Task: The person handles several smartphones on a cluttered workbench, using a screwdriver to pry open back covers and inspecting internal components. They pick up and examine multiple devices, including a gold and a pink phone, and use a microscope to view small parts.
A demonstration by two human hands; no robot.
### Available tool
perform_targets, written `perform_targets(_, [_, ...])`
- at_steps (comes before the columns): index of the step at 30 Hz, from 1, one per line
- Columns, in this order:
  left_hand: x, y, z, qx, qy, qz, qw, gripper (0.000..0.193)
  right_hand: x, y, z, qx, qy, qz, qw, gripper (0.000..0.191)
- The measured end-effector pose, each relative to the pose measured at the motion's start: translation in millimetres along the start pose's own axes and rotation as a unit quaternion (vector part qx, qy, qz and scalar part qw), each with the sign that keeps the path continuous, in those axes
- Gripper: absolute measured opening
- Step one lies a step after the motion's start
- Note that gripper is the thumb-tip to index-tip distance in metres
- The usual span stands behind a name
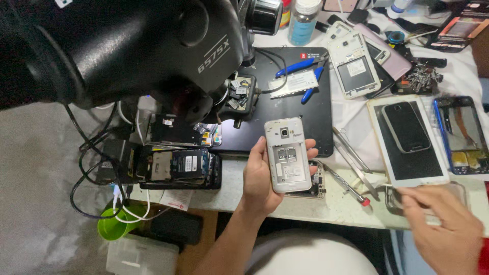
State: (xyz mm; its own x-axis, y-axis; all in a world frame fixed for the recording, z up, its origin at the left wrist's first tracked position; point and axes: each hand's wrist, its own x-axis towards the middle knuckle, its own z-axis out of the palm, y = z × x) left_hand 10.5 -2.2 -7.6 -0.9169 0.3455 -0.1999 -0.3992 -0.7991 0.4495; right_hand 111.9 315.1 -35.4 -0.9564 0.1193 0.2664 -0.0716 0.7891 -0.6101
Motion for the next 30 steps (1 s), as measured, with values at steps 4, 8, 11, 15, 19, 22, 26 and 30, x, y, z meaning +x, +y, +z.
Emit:
perform_targets(4, [3.1,-1.7,-2.6,-0.026,-0.012,-0.016,0.999,0.066,20.9,-96.7,35.1,0.111,-0.033,-0.069,0.991,0.026])
perform_targets(8, [0.9,-6.3,4.2,-0.036,-0.026,-0.015,0.999,0.065,44.8,-141.7,50.8,0.099,-0.052,-0.252,0.961,0.049])
perform_targets(11, [-6.3,-10.9,10.1,0.027,-0.02,0.004,0.999,0.061,51.8,-150.7,53.4,0.039,-0.027,-0.298,0.953,0.053])
perform_targets(15, [-5.8,-13.3,8.4,0.104,-0.065,0.073,0.99,0.066,61.9,-136.8,49.2,0.097,-0.007,-0.275,0.956,0.044])
perform_targets(19, [-3.8,-6.8,-0.9,0.271,-0.031,0.134,0.953,0.074,76.7,-116.8,39.3,0.247,-0.009,-0.046,0.968,0.024])
perform_targets(22, [-4.1,0.7,-0.5,0.354,-0.017,0.173,0.919,0.077,88.6,-107.5,28.5,0.295,-0.019,0.041,0.954,0.022])
perform_targets(26, [-6.6,13.9,12.8,0.348,-0.083,0.143,0.923,0.069,103.0,-106.3,23.6,0.235,-0.065,0.005,0.97,0.023])
perform_targets(30, [-14.9,18.7,31.5,0.49,-0.055,0.059,0.868,0.055,107.8,-115.3,29.3,0.233,-0.156,0.036,0.959,0.024])
